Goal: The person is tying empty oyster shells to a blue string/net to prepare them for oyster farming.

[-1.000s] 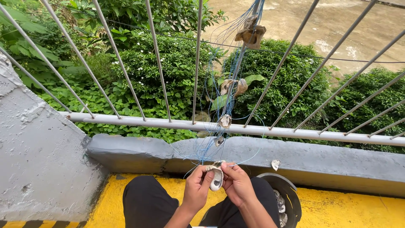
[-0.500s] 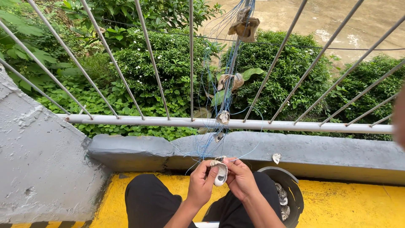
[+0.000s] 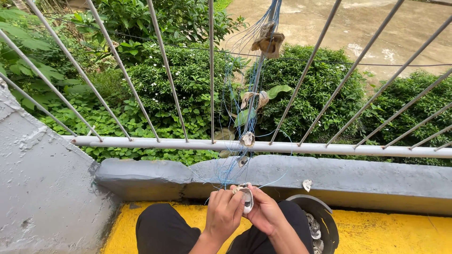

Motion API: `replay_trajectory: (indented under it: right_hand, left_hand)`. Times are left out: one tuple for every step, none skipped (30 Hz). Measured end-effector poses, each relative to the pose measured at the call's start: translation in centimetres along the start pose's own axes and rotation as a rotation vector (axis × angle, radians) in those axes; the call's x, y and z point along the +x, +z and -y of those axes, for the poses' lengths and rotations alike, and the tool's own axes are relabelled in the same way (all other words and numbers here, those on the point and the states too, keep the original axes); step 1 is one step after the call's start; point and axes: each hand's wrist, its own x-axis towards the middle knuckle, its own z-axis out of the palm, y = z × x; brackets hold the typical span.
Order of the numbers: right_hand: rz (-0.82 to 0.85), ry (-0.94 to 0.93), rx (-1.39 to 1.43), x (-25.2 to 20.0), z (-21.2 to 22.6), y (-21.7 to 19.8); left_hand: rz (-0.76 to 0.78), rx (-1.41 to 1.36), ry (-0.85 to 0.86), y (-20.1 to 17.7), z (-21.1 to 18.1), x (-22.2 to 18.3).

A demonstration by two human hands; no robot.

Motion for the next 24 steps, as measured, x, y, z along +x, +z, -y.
replay_trajectory:
  right_hand:
    - [0.009, 0.009, 0.002, 0.0, 0.1, -0.1]
    - [0.008, 0.01, 0.0, 0.0, 0.1, -0.2]
    - [0.024, 0.023, 0.003, 0.1, 0.0, -0.3]
    - [0.04, 0.039, 0.011, 0.1, -0.2, -0.3]
    - [0.039, 0.043, 0.014, -0.1, -0.3, -0.4]
    - [0.057, 0.03, 0.012, 0.0, -0.4, -0.4]
    - [0.074, 0.016, 0.01, 0.1, -0.5, -0.3]
    - [0.076, 0.019, 0.013, 0.0, -0.7, -0.3]
    - [0.113, -0.071, -0.101, 0.1, -0.8, -0.2]
    - [0.148, -0.16, -0.216, -0.1, -0.9, -0.3]
    - [0.145, -0.158, -0.213, 0.2, -1.0, -0.7]
    - [0.103, -0.166, -0.315, 0.5, -1.1, -1.1]
    - [0.061, -0.173, -0.417, 0.7, -1.1, -1.5]
    - [0.06, -0.171, -0.416, 0.6, -1.2, -1.5]
    - [0.108, -0.199, -0.489, 0.6, -1.3, -1.6]
    - [0.158, -0.226, -0.56, 0.6, -1.5, -1.6]
    - [0.158, -0.224, -0.558, 1.2, -1.4, -2.0]
    - [0.156, -0.211, -0.587, 1.2, -1.6, -2.5]
    - [0.155, -0.198, -0.615, 1.2, -1.9, -3.1]
    - [0.143, -0.183, -0.609, 1.4, -2.2, -4.1]
    - [0.145, -0.189, -0.614, 1.5, -2.5, -5.1]
    - [0.162, -0.206, -0.626, 2.5, -2.4, -5.8]
    - [0.165, -0.201, -0.625, 2.6, -2.9, -6.0]
    - [0.072, -0.225, -0.668, 2.9, -3.2, -6.3]
  left_hand:
    - [-0.014, 0.064, 0.045, 0.1, -0.2, 0.1]
    - [-0.016, 0.063, 0.043, 0.2, 0.0, -0.1]
    - [-0.003, 0.123, 0.026, 0.3, 0.3, -0.3]
    - [0.014, 0.186, 0.009, 0.2, 0.5, -0.6]
    - [0.017, 0.188, 0.006, 0.2, 0.4, -0.6]
    - [0.009, 0.224, 0.033, 0.1, 0.6, -0.4]
    - [0.001, 0.26, 0.06, -0.1, 0.8, -0.3]
    - [0.003, 0.263, 0.06, 0.0, 0.7, -0.4]
    - [0.003, 0.285, 0.054, 0.1, 0.8, -0.4]
    - [0.005, 0.303, 0.047, 0.2, 0.7, -0.6]
    - [0.008, 0.303, 0.044, 0.2, 0.6, -0.8]
    - [-0.001, 0.312, 0.017, 0.2, 0.5, -0.9]
    - [-0.01, 0.321, -0.011, 0.2, 0.4, -1.1]
    - [-0.008, 0.321, -0.013, 0.5, 0.7, -1.8]
    - [0.001, 0.31, -0.046, 0.9, 1.1, -2.5]
    - [0.009, 0.3, -0.08, 1.1, 1.5, -3.1]
    - [0.011, 0.302, -0.081, 1.4, 2.1, -3.5]
    - [0.072, 0.265, -0.154, 1.5, 2.3, -4.4]
    - [0.133, 0.228, -0.228, 1.7, 2.4, -5.3]
    - [0.145, 0.224, -0.243, 1.4, 1.9, -5.4]
    - [0.168, 0.233, -0.258, 1.1, 1.4, -5.6]
    - [0.179, 0.249, -0.262, 1.0, 1.5, -5.1]
    - [0.178, 0.252, -0.266, 0.5, 1.0, -4.8]
    - [0.077, 0.331, -0.175, 0.3, 0.5, -4.5]
